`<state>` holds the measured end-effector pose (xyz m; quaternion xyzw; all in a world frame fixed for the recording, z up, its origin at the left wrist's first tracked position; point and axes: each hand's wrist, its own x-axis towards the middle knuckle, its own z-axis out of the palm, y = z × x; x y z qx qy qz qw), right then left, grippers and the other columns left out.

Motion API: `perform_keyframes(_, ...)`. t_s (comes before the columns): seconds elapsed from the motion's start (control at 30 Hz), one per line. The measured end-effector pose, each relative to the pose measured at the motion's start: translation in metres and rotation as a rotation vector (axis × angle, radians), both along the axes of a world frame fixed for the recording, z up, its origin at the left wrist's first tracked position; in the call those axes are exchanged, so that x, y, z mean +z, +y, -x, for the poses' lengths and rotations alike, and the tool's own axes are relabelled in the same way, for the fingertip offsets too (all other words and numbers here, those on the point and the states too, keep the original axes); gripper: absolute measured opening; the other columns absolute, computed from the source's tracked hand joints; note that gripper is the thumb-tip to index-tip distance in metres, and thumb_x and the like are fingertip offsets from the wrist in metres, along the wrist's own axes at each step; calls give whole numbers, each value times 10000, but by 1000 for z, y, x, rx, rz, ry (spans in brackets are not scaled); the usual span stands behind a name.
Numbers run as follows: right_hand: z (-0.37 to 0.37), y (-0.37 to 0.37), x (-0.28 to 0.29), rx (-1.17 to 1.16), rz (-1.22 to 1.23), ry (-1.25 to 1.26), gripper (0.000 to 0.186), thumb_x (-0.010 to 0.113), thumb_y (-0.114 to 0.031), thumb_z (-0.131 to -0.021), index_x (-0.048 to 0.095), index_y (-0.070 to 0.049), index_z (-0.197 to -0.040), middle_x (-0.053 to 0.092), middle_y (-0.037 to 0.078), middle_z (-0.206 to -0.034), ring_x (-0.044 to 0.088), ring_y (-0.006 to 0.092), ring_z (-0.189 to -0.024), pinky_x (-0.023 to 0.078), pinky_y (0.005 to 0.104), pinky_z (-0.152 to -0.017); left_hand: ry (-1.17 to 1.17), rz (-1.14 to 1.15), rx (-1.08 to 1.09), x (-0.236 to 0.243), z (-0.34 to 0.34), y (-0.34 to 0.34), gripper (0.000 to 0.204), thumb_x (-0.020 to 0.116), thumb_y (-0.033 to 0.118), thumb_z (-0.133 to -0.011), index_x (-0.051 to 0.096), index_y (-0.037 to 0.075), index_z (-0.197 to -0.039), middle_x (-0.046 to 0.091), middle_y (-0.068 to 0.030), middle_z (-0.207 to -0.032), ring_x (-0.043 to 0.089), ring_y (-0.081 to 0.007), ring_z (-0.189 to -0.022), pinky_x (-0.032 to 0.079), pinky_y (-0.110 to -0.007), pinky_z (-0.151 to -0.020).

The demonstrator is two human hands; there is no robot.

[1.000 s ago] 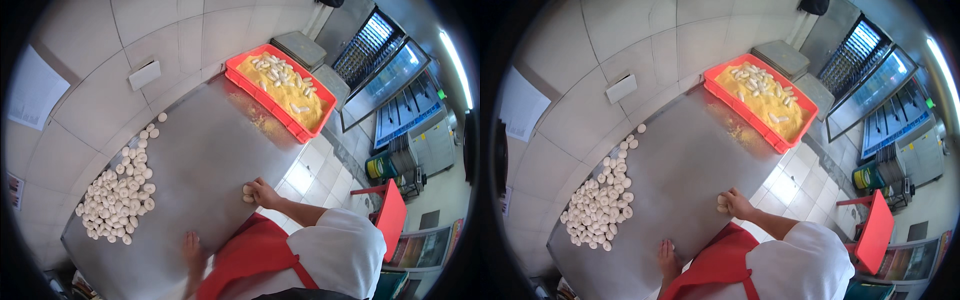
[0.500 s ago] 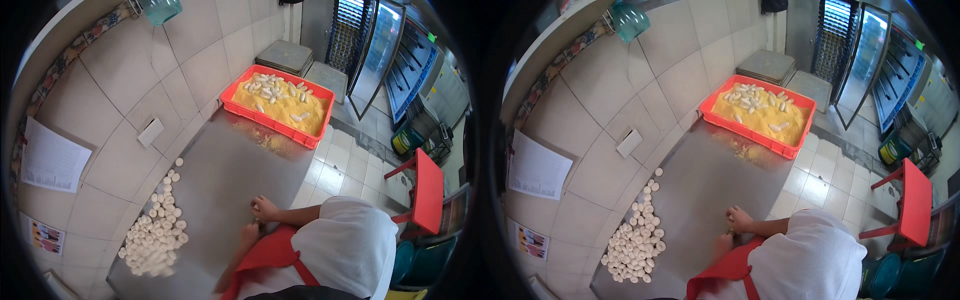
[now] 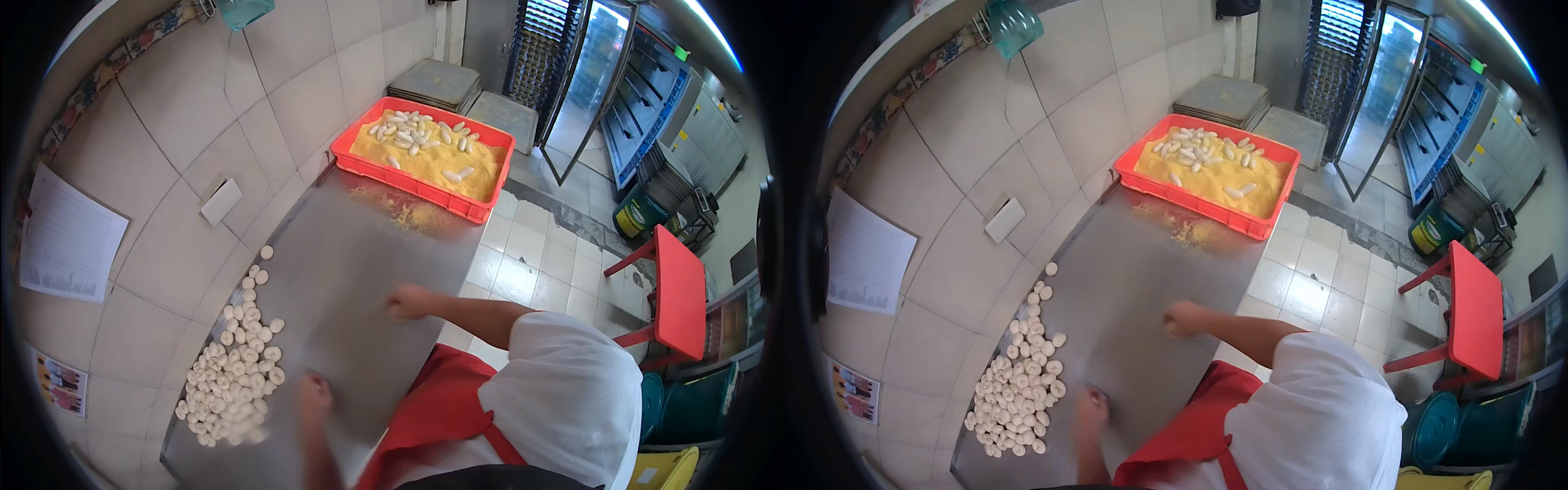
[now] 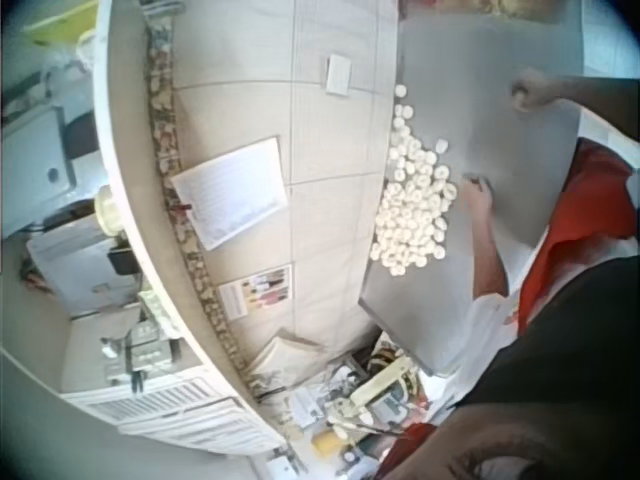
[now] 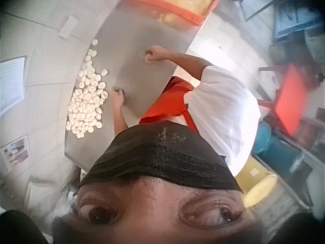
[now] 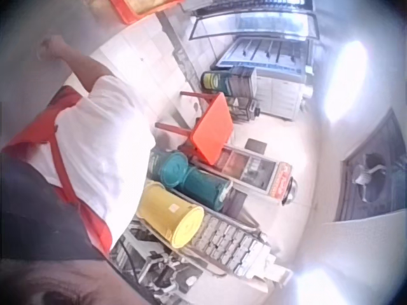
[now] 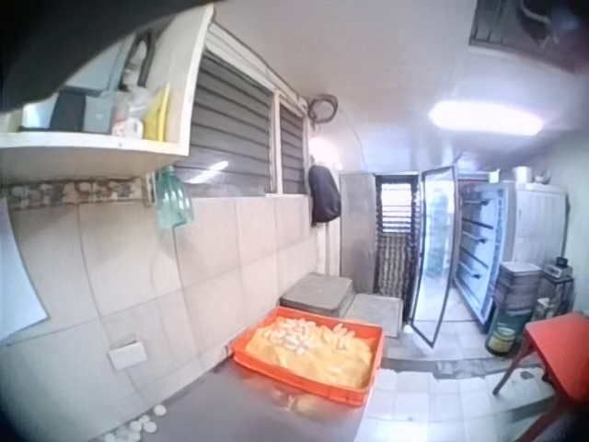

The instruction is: The person rolls individual pieces of dough into oblong shapes on a metal table and places them into a red tray filled with flour.

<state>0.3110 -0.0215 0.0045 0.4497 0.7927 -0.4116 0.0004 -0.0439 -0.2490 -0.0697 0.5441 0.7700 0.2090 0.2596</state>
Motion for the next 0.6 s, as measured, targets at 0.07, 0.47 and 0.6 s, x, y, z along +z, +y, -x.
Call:
perform_keyframes(0.07,-36,-22,-30,66,-176,-99,328,670,-251,-995,715,-108,-1286,600,175,-1454,602,390,-1281,504,503,-1051,158,-148,-196,-22,-33,-59,388,686,239,-981,622,3,-1284,714,-222,-1144,688,-417,-1078,532,-530,-955)
perform_keyframes(0.47,42,5,-72,377,-605,-274,914,523,-553,-1003,268,48,-1643,252,268,-1719,207,474,-1601,160,622,-1285,369,-204,-345,11,-90,92,859,663,504,-943,419,16,-1606,433,-209,-1640,357,-467,-1528,239,-630,-1261)
perform_keyframes(0.6,97,63,-68,248,-676,-254,884,434,-607,-1053,265,16,-1657,229,233,-1741,164,446,-1619,140,643,-1285,379,-208,-290,5,-87,174,860,629,480,-969,354,16,-1638,368,-207,-1685,295,-443,-1569,205,-601,-1285)
